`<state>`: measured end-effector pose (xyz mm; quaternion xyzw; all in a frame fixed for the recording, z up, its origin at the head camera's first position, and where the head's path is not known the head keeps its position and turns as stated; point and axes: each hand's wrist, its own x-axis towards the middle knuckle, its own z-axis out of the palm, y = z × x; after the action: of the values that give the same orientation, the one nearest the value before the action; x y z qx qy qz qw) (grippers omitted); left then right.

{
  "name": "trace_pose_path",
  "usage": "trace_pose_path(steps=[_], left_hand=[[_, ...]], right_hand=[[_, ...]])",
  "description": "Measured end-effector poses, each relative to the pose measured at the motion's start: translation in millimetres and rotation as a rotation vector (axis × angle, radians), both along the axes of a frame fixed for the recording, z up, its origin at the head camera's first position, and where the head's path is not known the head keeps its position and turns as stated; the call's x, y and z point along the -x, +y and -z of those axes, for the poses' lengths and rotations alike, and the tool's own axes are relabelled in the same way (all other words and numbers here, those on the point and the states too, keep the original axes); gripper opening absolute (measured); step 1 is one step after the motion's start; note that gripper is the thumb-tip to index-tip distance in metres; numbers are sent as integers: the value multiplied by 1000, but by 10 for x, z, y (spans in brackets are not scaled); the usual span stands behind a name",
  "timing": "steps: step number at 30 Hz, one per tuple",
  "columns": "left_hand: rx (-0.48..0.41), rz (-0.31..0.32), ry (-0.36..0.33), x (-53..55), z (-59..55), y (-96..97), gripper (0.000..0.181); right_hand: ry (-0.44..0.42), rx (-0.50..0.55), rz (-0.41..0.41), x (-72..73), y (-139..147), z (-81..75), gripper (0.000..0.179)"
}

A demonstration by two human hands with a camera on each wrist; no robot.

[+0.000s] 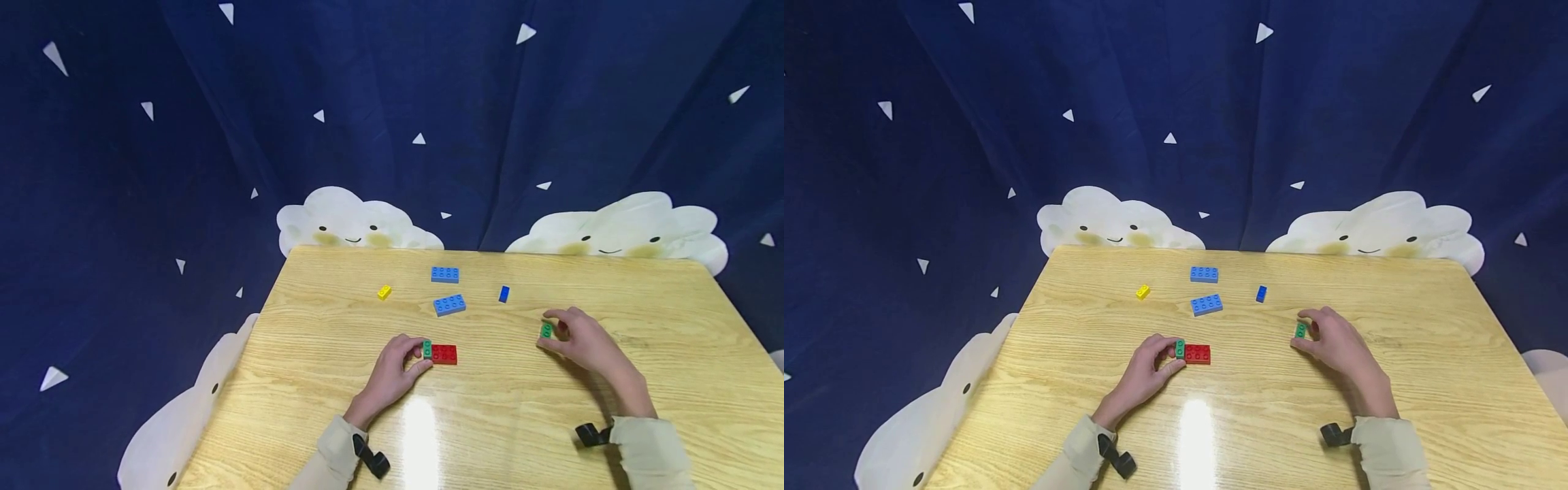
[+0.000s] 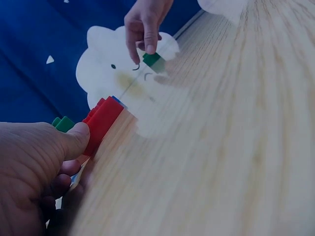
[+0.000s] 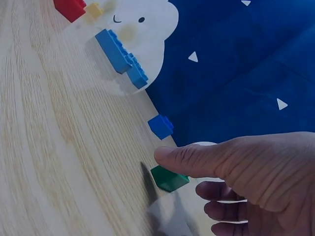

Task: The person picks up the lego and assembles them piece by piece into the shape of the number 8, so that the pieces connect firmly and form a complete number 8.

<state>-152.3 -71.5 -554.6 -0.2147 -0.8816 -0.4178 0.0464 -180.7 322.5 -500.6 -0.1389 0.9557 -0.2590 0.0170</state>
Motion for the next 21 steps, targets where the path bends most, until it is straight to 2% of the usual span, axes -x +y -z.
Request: trace_pose_path(steps=[10,17,21], left_hand=[[11,-1,-3,9,21,-5,36],[6,0,-4,9,21,-9,36],[6,1,-10,12,18,-12,36]], right_hand=[[-46,29,-1,29,51,70,44],[-48,36,0,38,56,113,38],[-36,39,-15,38,40,112,29]])
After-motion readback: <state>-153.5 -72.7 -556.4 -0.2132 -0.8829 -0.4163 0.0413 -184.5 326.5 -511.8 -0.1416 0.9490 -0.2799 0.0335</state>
